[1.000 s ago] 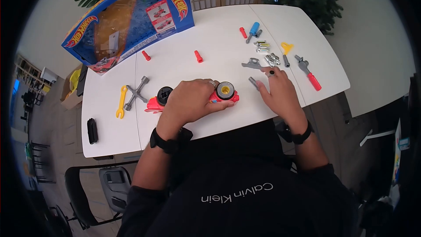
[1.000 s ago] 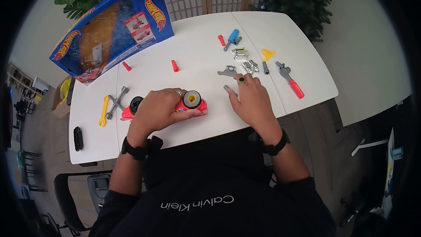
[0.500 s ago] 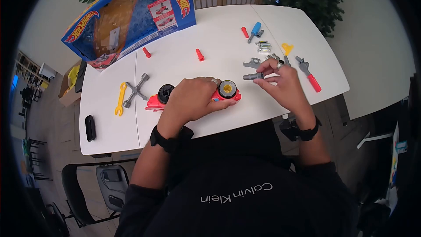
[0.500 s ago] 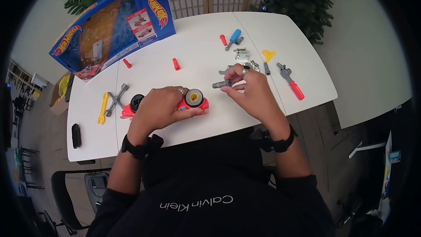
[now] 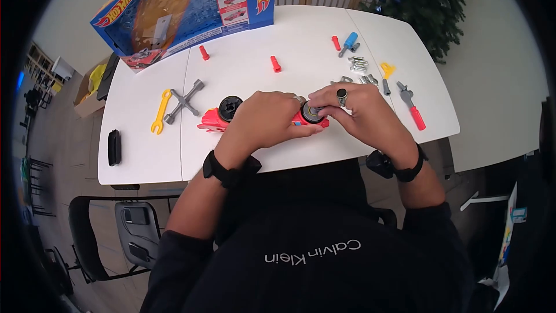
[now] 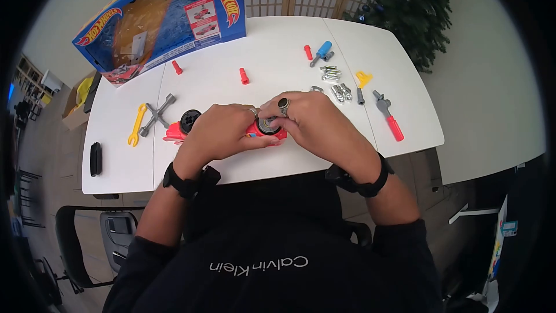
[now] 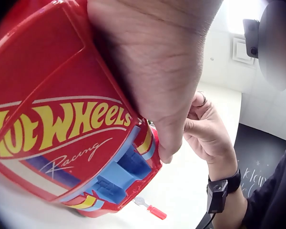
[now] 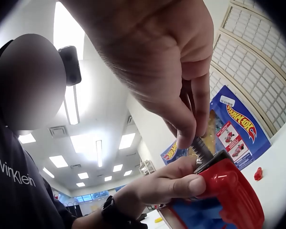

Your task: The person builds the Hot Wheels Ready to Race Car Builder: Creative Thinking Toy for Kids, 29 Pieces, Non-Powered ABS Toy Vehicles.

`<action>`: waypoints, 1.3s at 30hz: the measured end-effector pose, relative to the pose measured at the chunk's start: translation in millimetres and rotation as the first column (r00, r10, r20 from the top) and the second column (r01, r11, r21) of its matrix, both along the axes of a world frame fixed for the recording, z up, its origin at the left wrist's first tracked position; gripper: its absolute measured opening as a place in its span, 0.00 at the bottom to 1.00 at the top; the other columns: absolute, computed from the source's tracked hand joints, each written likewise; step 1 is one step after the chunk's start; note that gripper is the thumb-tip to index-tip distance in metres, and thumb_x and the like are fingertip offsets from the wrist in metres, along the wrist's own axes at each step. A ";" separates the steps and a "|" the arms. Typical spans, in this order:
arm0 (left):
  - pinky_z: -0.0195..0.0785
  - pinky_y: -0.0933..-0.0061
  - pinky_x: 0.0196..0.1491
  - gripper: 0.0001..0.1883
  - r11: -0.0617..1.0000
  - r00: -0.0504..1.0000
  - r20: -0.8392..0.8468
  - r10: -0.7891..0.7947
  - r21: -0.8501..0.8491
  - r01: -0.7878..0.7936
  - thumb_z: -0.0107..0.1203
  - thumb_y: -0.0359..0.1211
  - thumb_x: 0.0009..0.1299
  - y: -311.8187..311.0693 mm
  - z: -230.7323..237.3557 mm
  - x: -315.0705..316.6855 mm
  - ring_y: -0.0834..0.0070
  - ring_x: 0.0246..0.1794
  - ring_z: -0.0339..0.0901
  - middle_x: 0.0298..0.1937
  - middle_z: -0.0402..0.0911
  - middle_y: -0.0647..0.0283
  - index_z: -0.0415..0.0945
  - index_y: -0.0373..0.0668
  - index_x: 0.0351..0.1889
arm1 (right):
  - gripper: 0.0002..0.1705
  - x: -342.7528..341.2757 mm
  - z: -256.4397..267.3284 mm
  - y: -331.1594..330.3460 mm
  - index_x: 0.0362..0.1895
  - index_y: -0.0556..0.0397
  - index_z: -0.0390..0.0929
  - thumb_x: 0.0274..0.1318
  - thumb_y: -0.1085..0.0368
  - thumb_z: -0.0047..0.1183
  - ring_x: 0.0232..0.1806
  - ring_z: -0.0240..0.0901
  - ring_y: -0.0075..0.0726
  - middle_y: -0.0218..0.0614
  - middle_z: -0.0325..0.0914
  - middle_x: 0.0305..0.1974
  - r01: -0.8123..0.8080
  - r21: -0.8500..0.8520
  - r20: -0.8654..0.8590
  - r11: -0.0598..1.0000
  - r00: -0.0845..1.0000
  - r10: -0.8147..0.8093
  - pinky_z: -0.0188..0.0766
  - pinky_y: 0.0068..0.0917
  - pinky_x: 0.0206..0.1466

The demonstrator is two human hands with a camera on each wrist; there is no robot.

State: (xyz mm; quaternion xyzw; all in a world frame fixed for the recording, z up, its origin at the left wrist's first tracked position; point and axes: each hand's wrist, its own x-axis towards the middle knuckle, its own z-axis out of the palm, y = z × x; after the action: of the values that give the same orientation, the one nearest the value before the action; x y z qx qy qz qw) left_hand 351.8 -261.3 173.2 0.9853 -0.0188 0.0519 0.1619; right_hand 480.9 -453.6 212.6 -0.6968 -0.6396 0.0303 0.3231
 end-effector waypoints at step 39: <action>0.81 0.52 0.42 0.42 1.000 1.000 0.010 0.004 0.002 -0.004 0.56 0.73 0.71 1.0 -1.3 3.0 0.51 0.36 0.88 0.31 0.88 0.50 0.86 0.36 0.34 | 0.10 -3.0 11.4 -3.5 0.42 0.53 0.90 0.66 0.60 0.66 0.44 0.77 0.42 0.31 0.83 0.40 0.277 -0.292 0.492 0.915 0.864 -0.105 0.70 0.39 0.56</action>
State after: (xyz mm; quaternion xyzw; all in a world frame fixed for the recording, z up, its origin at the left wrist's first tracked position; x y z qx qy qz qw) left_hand 354.7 -260.3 171.9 0.9852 -0.0178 0.0571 0.1605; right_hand 478.0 -457.1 224.0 -0.7907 -0.6089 -0.0562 0.0310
